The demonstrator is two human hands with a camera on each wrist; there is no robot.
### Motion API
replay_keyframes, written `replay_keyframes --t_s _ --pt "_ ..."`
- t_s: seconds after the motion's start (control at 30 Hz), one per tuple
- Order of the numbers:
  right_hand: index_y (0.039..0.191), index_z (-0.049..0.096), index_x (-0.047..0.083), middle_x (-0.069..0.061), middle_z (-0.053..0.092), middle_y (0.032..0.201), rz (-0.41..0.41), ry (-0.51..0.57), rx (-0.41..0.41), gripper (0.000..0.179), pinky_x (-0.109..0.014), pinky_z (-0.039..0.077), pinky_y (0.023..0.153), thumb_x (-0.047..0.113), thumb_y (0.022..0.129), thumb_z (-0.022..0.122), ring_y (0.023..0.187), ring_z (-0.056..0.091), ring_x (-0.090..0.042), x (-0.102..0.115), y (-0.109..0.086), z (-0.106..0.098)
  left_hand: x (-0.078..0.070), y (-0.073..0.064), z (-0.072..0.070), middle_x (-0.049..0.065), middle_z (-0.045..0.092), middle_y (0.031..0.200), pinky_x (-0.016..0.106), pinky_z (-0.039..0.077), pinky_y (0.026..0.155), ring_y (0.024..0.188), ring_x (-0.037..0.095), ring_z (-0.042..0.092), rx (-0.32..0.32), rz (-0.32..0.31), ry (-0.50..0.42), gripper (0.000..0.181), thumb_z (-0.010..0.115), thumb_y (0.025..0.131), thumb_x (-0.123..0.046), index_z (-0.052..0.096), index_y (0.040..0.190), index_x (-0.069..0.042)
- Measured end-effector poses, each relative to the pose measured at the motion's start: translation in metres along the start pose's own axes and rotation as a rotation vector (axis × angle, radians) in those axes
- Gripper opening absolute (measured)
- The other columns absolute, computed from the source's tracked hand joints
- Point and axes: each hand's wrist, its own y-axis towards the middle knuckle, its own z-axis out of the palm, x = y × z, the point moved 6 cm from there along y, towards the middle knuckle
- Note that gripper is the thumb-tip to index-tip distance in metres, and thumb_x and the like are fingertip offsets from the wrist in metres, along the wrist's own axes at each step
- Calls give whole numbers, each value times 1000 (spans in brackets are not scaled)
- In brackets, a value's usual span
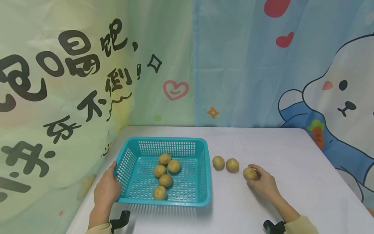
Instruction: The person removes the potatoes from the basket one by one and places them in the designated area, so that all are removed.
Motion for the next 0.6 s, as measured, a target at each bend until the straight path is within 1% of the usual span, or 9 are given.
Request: replay_keyframes --t_s 0.13,0.2,0.4,0.6 --pt "136 50 1 -36 51 132 -19 1 -12 60 -64 38 96 9 81 71 120 49 -53 -2 7 2 0 0 0 32 49 134 48 47 65 93 38 58 -3 -2 0 54 40 96 -2 33 150 0" --pt "136 49 0 -36 51 132 -20 1 -15 60 -63 39 96 10 81 72 118 50 -53 -2 11 2 0 0 0 32 49 134 47 46 64 91 37 57 -2 -5 -2 55 40 96 -2 33 150 0" --pt "139 46 -2 -34 52 131 3 25 6 62 -61 42 93 12 83 70 114 55 -48 -2 21 4 1 0 0 32 48 135 45 46 63 90 37 57 9 -5 -2 55 40 96 -2 32 150 -1" --pt "141 42 -3 -36 46 136 55 57 23 64 -60 41 95 17 86 68 118 50 -50 -6 30 3 1 1 0 32 46 138 48 47 67 92 38 57 12 -5 -6 55 40 96 -2 31 151 -1"
